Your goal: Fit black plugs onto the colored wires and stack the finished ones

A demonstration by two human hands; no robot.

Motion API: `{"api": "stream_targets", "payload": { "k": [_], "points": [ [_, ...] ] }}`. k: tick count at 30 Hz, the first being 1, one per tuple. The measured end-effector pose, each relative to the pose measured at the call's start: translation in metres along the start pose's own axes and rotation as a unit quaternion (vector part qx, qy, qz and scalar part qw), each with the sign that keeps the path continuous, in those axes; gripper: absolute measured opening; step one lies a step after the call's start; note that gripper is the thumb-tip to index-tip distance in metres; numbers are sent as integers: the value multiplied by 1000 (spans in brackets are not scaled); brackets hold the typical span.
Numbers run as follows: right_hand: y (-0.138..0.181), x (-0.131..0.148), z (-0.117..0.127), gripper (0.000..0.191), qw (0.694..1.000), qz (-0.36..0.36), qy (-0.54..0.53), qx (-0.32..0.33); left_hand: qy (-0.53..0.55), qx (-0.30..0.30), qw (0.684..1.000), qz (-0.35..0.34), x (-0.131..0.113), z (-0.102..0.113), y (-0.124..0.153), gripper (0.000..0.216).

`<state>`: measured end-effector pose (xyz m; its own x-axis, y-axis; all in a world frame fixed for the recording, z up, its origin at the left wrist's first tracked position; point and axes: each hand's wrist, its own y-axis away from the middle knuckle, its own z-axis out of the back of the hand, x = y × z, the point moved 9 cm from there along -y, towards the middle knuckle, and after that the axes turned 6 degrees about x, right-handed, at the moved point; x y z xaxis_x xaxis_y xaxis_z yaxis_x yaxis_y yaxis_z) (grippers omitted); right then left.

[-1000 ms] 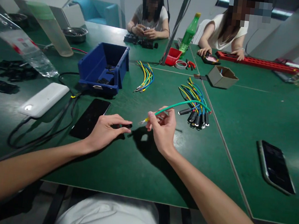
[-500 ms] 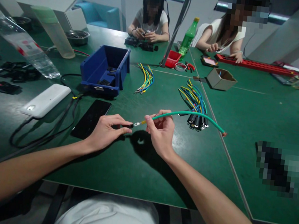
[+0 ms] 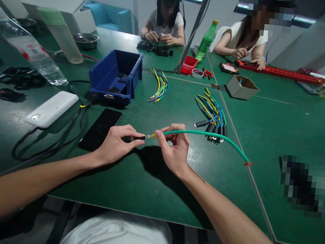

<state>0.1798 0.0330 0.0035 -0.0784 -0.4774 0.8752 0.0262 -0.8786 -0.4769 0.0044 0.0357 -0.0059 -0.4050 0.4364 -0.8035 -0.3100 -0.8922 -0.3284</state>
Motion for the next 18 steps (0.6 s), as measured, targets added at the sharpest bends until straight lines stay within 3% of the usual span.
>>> {"api": "stream_targets", "payload": {
  "k": [18],
  "points": [
    [1,3,-2,25,999,32,28,11,-25,-12,999,-33,-8,2,1,13]
  ]
}}
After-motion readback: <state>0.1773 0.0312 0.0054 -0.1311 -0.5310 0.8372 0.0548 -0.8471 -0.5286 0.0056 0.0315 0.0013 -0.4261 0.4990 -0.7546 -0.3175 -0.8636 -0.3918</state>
